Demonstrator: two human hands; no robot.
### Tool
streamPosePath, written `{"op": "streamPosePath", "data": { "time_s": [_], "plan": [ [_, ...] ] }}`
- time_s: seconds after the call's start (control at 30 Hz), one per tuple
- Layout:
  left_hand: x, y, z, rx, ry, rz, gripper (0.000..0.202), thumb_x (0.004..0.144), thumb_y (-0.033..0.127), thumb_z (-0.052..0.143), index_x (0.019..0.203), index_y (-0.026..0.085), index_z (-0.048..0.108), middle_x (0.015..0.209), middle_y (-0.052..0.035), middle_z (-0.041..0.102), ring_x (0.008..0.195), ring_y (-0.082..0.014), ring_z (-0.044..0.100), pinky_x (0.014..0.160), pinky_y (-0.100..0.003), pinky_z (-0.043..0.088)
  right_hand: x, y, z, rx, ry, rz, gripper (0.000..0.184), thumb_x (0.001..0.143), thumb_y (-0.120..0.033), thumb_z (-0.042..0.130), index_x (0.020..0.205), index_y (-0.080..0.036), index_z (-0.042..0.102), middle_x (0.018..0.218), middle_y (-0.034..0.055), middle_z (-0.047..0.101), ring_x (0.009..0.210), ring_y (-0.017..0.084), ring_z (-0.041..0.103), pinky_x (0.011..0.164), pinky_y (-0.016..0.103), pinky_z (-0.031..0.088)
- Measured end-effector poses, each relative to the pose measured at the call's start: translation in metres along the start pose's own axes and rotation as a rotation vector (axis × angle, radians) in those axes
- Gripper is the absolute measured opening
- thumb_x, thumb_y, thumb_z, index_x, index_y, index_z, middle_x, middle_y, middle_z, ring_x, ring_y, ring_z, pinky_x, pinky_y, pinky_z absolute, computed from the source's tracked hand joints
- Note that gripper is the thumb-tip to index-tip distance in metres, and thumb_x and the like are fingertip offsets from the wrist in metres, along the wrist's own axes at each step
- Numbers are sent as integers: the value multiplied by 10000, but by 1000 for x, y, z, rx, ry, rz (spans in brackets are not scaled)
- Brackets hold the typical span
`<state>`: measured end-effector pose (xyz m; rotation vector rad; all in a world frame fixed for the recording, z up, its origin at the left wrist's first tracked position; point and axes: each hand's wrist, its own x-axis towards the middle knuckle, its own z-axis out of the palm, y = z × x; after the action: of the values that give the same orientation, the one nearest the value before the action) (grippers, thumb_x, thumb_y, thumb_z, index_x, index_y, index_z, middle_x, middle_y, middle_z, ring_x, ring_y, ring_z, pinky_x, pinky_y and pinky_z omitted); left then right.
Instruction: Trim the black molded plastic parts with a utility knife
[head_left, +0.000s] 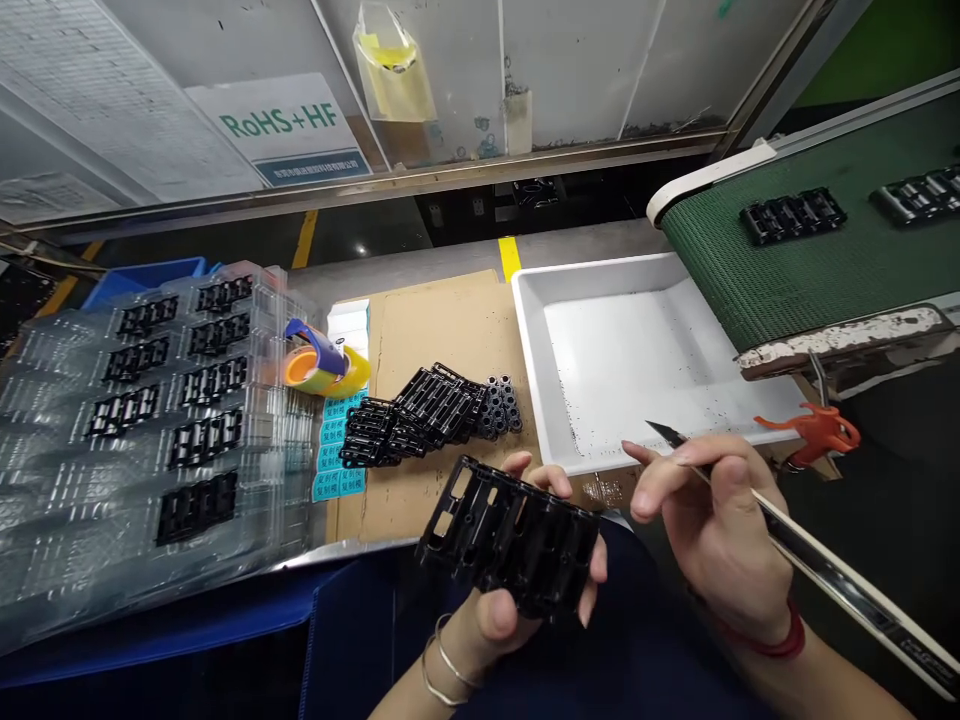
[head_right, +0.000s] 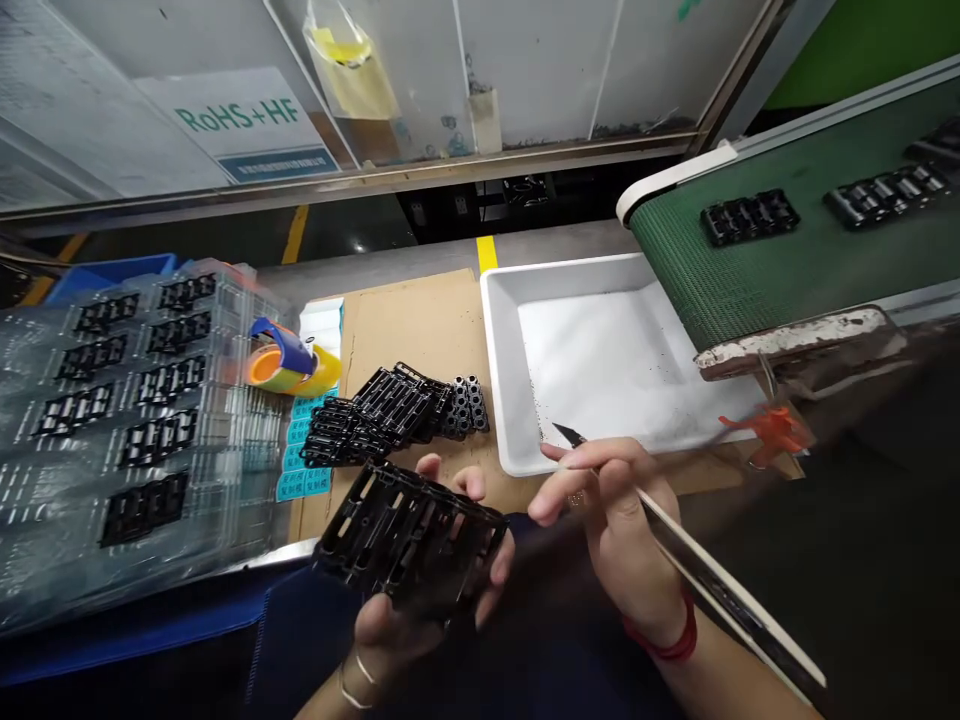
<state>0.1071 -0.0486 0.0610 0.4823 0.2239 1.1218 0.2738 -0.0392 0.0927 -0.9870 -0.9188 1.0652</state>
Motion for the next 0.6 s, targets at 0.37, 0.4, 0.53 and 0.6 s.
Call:
{"op": "streamPosePath", "data": {
  "time_s": [0.37,0.4,0.53,0.6],
  "plan": [
    [8,26,-22,1500,130,123,698,744,152,810,1370,393,619,1251,-65,610,1134,-288,617,977,-387,502,0,5,-2,-453,-142,51,276,858,-258,781,827,-273,507,1008,12,821,926,202,756,802,295,574],
    [7,29,-21,1463,113,137,740,714,137,832,1372,393,613,1258,-63,599,1158,-288,604,977,-378,507,1,7,-2,-430,-123,91,286,872,-249,765,814,-271,486,984,11,823,908,197,758,812,300,575],
    [2,32,-15,1058,189,147,1000,576,192,958,1450,377,508,1453,-90,517,1279,-322,540,1009,-400,515,3,5,-1,-185,-38,191,294,879,-268,765,815,-271,478,932,-5,825,824,172,763,754,278,598],
    [1,29,-12,751,261,54,1072,541,306,988,1479,356,472,1509,-110,499,1298,-341,541,1060,-445,489,2,0,3,-111,-55,190,293,871,-250,778,803,-269,493,926,-16,828,821,167,772,757,274,606]
  ]
}}
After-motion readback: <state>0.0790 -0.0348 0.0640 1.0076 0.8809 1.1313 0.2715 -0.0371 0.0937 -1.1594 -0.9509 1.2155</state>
